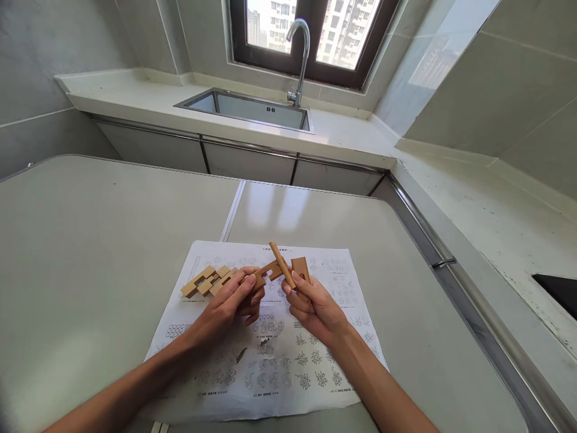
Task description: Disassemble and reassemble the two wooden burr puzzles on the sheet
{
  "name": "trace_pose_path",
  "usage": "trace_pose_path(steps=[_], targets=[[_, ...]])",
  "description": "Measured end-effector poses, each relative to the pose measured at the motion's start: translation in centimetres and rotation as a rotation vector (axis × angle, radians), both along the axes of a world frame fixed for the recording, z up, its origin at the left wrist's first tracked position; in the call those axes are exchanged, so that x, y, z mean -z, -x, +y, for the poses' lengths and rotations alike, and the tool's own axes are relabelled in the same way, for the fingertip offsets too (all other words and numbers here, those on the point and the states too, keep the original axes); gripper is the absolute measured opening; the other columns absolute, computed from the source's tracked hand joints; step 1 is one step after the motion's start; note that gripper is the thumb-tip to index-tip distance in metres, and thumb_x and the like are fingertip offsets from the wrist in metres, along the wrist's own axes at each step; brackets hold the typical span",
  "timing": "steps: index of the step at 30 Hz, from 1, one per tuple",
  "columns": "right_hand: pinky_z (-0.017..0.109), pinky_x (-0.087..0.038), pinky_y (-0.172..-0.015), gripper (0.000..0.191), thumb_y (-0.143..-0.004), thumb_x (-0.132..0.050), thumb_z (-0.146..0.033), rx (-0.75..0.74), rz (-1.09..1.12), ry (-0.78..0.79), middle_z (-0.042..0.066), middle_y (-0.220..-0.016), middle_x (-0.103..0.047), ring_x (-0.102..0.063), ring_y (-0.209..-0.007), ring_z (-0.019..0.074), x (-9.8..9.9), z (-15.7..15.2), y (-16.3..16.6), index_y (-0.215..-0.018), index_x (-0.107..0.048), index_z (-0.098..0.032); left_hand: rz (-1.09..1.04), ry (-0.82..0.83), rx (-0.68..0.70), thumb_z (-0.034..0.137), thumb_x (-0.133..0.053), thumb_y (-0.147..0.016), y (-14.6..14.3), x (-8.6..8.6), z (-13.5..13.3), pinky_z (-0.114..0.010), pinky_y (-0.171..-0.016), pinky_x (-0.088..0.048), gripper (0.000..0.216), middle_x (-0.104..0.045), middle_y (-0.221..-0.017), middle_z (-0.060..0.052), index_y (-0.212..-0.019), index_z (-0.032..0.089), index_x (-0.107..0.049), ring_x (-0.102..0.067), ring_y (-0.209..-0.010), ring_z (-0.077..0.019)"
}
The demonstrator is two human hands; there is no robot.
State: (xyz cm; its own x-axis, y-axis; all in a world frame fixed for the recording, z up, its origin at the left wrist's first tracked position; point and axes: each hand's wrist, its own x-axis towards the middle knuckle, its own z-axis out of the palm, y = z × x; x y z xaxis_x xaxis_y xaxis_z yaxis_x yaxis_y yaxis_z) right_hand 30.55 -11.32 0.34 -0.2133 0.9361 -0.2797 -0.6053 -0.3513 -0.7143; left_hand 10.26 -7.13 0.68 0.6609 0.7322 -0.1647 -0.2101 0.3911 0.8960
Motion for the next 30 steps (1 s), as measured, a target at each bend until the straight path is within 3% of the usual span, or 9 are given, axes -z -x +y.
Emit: trace_pose_path(steps=[6,20,30], targets=[[0.012,-0.027,-0.037,0.032,-0.090,-0.081,-0.035,0.060,0.058,0.028,-0.009,-0.063,-0.041,-0.009,-0.047,0.0036,0.0,0.2,-0.1,-0.078,-0.057,-0.018,0.059,-0.074,-0.021,0.066,-0.057,-0.099,-0.3,0.8,0.0,-0.024,-0.054,-0.036,0.047,-0.048,-0.075,0.006,-0.097,0.020,-0.046,-0.039,-0.054,-0.0068],[0.011,-0.027,-0.032,0.039,-0.088,-0.085,-0.033,-0.005,0.205,0.115,-0.011,-0.061,-0.048,-0.011,-0.040,0.0001,0.8,0.3,-0.2,-0.076,-0.050,-0.019,0.097,-0.166,-0.050,0.064,-0.052,-0.101,-0.4,1.1,-0.1,-0.024,-0.052,-0.036,0.044,-0.048,-0.074,0.006,-0.098,0.020,-0.048,-0.038,-0.052,-0.0067],[0.010,-0.025,-0.031,0.032,-0.083,-0.088,-0.030,0.017,0.196,0.131,-0.011,-0.061,-0.051,-0.013,-0.038,-0.0016,1.1,0.2,0.0,-0.083,-0.059,-0.016,0.165,-0.249,-0.071,0.057,-0.047,-0.106,-0.3,1.3,-0.3,-0.023,-0.051,-0.035,0.038,-0.048,-0.074,0.005,-0.103,0.019,-0.051,-0.039,-0.056,-0.0081]])
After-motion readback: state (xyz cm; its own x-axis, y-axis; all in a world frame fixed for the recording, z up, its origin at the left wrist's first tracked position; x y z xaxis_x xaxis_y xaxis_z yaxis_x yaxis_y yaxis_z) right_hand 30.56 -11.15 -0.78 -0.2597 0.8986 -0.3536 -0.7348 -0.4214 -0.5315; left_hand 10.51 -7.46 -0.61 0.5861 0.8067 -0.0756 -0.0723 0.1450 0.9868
